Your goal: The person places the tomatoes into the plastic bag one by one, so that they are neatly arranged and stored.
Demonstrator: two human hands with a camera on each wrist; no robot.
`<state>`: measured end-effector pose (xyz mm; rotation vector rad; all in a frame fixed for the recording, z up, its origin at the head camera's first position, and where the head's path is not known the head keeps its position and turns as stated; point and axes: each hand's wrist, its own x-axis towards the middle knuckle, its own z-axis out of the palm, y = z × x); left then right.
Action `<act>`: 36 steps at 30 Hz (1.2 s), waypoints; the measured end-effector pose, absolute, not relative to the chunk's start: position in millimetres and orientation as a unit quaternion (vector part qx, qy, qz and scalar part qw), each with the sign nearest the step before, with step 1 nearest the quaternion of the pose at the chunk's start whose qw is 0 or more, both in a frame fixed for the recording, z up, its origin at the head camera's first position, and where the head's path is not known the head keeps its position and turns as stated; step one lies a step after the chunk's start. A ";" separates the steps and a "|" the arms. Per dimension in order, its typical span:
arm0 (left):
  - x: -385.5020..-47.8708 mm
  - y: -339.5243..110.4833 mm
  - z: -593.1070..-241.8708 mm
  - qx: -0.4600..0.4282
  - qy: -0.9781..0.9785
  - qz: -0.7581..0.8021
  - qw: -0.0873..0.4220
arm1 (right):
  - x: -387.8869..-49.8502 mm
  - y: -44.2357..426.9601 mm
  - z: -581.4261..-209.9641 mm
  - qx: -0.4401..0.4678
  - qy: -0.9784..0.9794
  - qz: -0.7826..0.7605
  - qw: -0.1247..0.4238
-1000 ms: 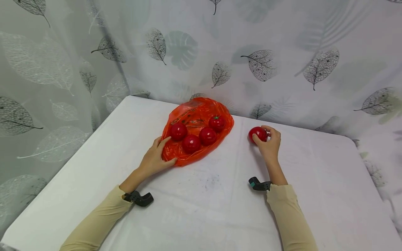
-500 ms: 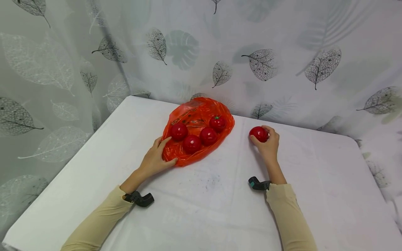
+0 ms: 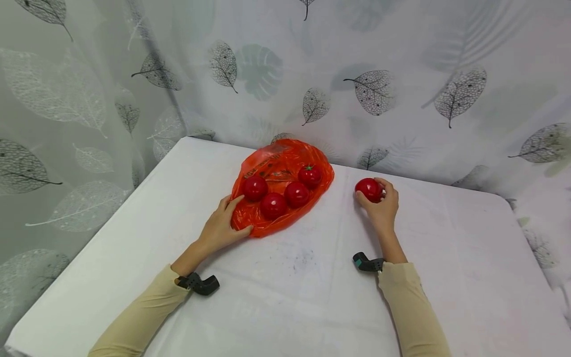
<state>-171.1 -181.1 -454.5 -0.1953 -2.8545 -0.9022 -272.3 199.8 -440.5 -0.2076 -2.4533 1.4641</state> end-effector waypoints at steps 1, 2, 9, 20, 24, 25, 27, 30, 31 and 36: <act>-171.2 -181.6 -454.5 -0.065 -0.949 -0.299 0.071 | -272.2 198.5 -440.3 -0.069 -0.845 0.510 0.146; -171.3 -182.0 -454.3 -0.064 -0.950 -0.298 0.071 | -272.1 197.2 -440.2 -0.065 -0.841 0.515 0.153; -170.4 -183.9 -451.8 -0.064 -0.950 -0.297 0.072 | -272.5 189.2 -439.6 -0.047 -0.830 0.528 0.172; -168.8 -183.9 -452.5 -0.068 -0.951 -0.293 0.073 | -267.3 174.8 -430.0 -0.026 -0.813 0.562 0.149; -169.1 -183.6 -452.9 -0.066 -0.951 -0.293 0.068 | -264.0 169.2 -424.0 -0.012 -0.808 0.571 0.144; -169.3 -183.5 -452.9 -0.065 -0.952 -0.293 0.066 | -263.5 167.7 -422.4 -0.007 -0.807 0.572 0.145; -169.9 -183.1 -452.9 -0.064 -0.952 -0.293 0.064 | -262.8 164.4 -419.2 0.002 -0.805 0.576 0.145; -170.5 -182.2 -452.4 -0.064 -0.952 -0.293 0.061 | -262.6 158.9 -415.3 0.017 -0.801 0.580 0.144; -170.5 -181.7 -452.1 -0.064 -0.952 -0.293 0.061 | -262.6 157.0 -414.4 0.021 -0.801 0.581 0.143; -169.9 -180.1 -449.8 -0.061 -0.952 -0.295 0.060 | -255.1 144.6 -400.4 0.044 -0.788 0.598 0.136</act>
